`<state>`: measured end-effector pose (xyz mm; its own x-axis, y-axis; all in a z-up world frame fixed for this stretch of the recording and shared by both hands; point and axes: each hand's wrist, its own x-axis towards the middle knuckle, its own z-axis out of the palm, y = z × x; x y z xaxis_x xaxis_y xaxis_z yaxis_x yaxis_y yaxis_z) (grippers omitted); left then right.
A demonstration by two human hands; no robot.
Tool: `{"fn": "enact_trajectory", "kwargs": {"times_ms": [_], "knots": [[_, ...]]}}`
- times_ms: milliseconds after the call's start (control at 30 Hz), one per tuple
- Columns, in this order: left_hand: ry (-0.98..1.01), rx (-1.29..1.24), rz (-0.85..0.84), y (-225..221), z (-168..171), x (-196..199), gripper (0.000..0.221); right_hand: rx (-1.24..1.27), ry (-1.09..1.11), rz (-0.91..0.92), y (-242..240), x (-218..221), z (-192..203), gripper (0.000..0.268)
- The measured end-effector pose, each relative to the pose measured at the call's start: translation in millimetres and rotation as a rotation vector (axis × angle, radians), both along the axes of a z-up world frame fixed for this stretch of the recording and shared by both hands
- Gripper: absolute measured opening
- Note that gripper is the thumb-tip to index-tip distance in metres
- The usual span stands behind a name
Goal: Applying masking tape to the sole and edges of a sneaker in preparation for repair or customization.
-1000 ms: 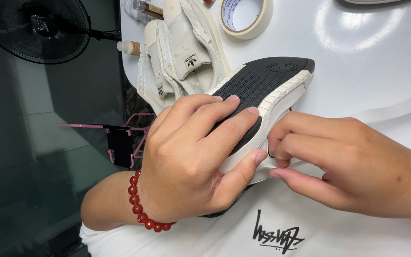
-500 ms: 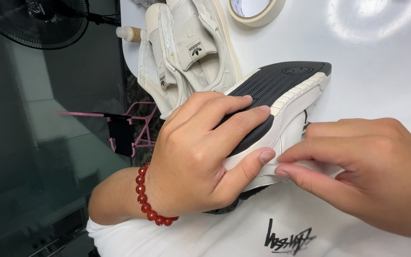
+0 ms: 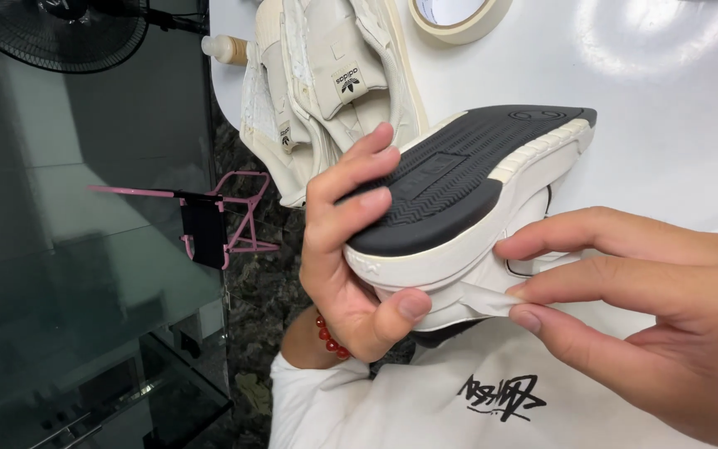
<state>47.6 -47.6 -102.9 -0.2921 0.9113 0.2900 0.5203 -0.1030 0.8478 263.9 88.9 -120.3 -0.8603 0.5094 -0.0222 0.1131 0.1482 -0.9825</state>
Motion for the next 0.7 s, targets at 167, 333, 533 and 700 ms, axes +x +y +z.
{"fn": "enact_trajectory", "kwargs": {"times_ms": [167, 333, 533, 700], "knots": [[-0.111, -0.008, 0.024, -9.5, -6.4, 2.3, 0.046, 0.102, 0.008, -0.030, -4.4, -1.8, 4.6, 0.013], [-0.068, -0.012, -0.002, -8.3, 0.0, -1.6, 0.040, 0.165, 0.069, -0.063, -9.3, 0.9, 0.2, 0.015], [0.100, 0.034, -0.099, 1.7, 5.1, -11.0, 0.037, 0.084, 0.110, -0.058, -7.4, 1.7, -5.1, 0.015], [0.126, 0.049, -0.112, 6.6, 11.5, -7.4, 0.055, -0.007, 0.162, -0.044, -8.9, 2.4, -8.6, 0.015]]}}
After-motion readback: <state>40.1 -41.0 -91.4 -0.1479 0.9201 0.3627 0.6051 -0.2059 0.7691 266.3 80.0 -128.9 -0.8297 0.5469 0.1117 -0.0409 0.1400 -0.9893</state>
